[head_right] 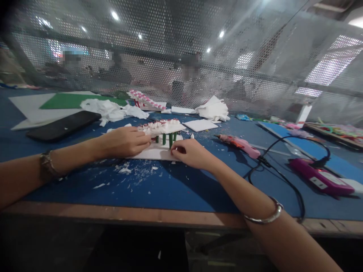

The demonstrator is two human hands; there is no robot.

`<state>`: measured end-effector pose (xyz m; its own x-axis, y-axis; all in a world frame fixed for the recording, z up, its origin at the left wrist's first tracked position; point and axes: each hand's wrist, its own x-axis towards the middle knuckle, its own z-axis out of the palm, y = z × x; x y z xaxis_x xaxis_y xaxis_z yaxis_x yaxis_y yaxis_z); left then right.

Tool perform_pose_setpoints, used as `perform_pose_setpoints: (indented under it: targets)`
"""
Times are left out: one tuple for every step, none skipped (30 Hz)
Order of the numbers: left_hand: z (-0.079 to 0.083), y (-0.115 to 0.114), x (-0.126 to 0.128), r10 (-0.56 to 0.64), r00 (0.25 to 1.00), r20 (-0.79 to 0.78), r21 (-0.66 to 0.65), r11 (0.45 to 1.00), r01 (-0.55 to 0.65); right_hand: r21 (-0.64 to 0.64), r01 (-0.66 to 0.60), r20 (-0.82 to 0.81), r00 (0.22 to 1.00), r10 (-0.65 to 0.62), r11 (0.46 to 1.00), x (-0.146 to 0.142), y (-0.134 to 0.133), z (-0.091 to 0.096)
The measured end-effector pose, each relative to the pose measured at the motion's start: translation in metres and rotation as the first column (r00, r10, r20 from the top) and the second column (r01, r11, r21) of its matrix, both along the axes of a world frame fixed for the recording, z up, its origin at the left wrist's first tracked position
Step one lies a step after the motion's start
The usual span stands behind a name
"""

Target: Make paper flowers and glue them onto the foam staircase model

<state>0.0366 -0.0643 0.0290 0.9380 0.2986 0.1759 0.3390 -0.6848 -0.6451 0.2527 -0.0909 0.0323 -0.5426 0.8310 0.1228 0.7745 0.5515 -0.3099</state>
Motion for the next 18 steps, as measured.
perform_pose_setpoints:
  targets:
    - [0.002, 0.002, -0.003, -0.019, 1.000, 0.017, 0.009, 1.000, 0.019, -0.008, -0.007, -0.010, 1.000, 0.007, 1.000, 0.000, 0.000, 0.000]
    - [0.005, 0.004, -0.007, -0.009, 0.999, 0.049, 0.013, 1.000, 0.008, -0.017, -0.010, -0.023, 1.000, 0.010, 1.000, 0.001, 0.001, 0.000]
    - [0.007, 0.006, -0.011, 0.028, 0.995, 0.095, 0.012, 1.000, -0.029, -0.025, -0.009, -0.037, 0.999, 0.009, 1.000, 0.001, 0.002, -0.001]
    - [0.009, 0.009, -0.016, 0.079, 0.985, 0.153, 0.012, 0.997, -0.082, -0.032, -0.005, -0.051, 0.999, 0.003, 0.999, 0.002, 0.002, -0.001]
    - [0.011, 0.012, -0.021, 0.134, 0.970, 0.202, 0.005, 0.990, -0.138, -0.039, 0.005, -0.063, 0.998, -0.008, 0.999, 0.002, 0.003, -0.001]
    - [0.013, 0.016, -0.026, 0.186, 0.956, 0.227, -0.014, 0.982, -0.188, -0.044, 0.019, -0.073, 0.997, -0.022, 0.999, 0.003, 0.003, -0.001]
    - [0.014, 0.019, -0.031, 0.233, 0.943, 0.236, -0.040, 0.972, -0.230, -0.047, 0.031, -0.081, 0.996, -0.035, 0.998, 0.003, 0.003, -0.001]
    - [0.015, 0.022, -0.035, 0.277, 0.928, 0.250, -0.056, 0.961, -0.271, -0.045, 0.039, -0.084, 0.996, -0.043, 0.998, 0.004, 0.003, 0.000]
    - [0.015, 0.026, -0.040, 0.315, 0.914, 0.257, -0.071, 0.949, -0.308, -0.037, 0.049, -0.088, 0.995, -0.052, 0.998, 0.004, 0.002, 0.001]
    - [0.015, 0.029, -0.044, 0.342, 0.900, 0.270, -0.083, 0.939, -0.332, -0.024, 0.058, -0.093, 0.994, -0.060, 0.998, 0.004, 0.002, 0.002]
    - [0.015, 0.031, -0.047, 0.364, 0.886, 0.288, -0.092, 0.931, -0.353, -0.011, 0.069, -0.103, 0.992, -0.070, 0.998, 0.004, 0.002, 0.003]
    - [0.015, 0.033, -0.050, 0.382, 0.873, 0.303, -0.102, 0.924, -0.369, -0.004, 0.085, -0.121, 0.989, -0.085, 0.996, 0.005, 0.002, 0.003]
    - [0.015, 0.035, -0.052, 0.396, 0.863, 0.315, -0.110, 0.918, -0.381, -0.005, 0.111, -0.149, 0.983, -0.110, 0.994, 0.005, 0.002, 0.004]
    - [0.015, 0.037, -0.054, 0.408, 0.854, 0.323, -0.117, 0.913, -0.392, -0.010, 0.140, -0.184, 0.973, -0.140, 0.990, 0.005, 0.003, 0.004]
    - [0.016, 0.038, -0.056, 0.419, 0.847, 0.327, -0.124, 0.908, -0.401, -0.018, 0.167, -0.221, 0.961, -0.167, 0.986, 0.006, 0.003, 0.003]
    - [0.016, 0.039, -0.057, 0.427, 0.841, 0.332, -0.130, 0.904, -0.408, -0.028, 0.183, -0.257, 0.949, -0.184, 0.983, 0.007, 0.004, 0.003]
    - [0.016, 0.040, -0.059, 0.434, 0.834, 0.341, -0.137, 0.901, -0.413, -0.038, 0.190, -0.290, 0.938, -0.193, 0.981, 0.007, 0.005, 0.002]
    - [0.016, 0.042, -0.060, 0.439, 0.825, 0.355, -0.145, 0.898, -0.416, -0.047, 0.188, -0.314, 0.930, -0.194, 0.981, 0.007, 0.006, 0.001]
